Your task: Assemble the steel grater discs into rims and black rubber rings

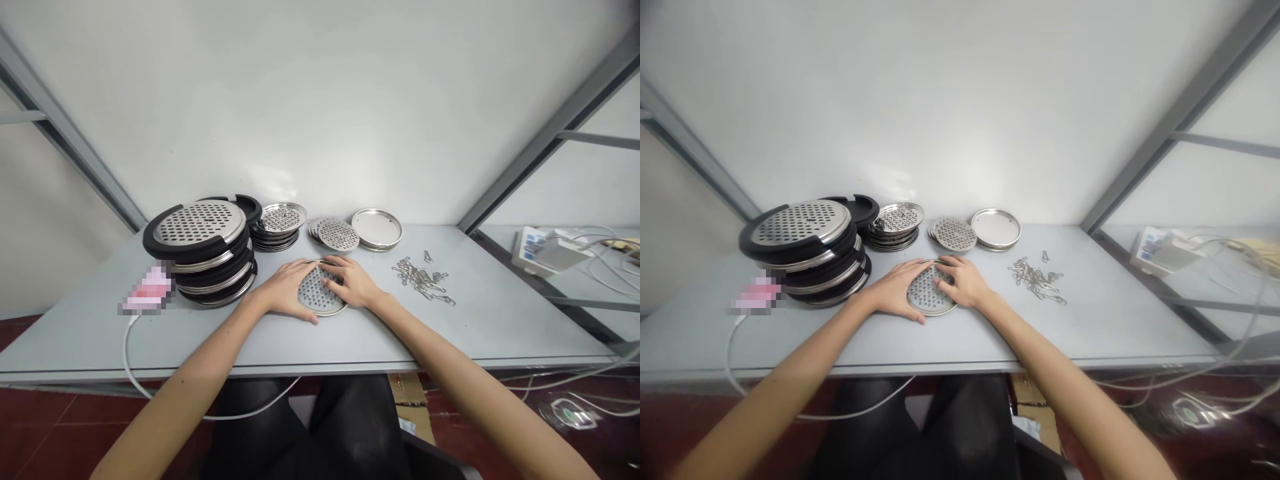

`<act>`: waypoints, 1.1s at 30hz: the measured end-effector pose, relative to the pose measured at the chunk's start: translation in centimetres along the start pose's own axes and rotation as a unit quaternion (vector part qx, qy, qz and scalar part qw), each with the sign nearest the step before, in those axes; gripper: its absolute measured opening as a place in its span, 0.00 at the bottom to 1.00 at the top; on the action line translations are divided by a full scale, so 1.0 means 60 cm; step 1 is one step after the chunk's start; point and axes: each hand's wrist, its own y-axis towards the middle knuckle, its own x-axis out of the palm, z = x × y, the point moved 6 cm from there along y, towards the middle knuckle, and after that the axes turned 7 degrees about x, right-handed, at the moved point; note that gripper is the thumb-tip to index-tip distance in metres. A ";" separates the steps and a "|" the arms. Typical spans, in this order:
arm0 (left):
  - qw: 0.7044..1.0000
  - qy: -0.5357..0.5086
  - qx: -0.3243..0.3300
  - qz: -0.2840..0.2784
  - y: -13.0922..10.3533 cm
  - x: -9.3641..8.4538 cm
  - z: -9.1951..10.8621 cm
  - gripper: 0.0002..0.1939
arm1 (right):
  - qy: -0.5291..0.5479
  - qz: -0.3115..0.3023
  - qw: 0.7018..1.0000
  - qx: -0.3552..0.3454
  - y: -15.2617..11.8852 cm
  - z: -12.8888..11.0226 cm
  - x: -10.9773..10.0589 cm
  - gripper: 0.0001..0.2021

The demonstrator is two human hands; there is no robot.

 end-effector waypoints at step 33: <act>1.000 -0.003 0.015 0.008 -0.004 -0.005 0.003 0.61 | 0.072 0.075 0.994 0.045 -0.002 0.014 -0.017 0.18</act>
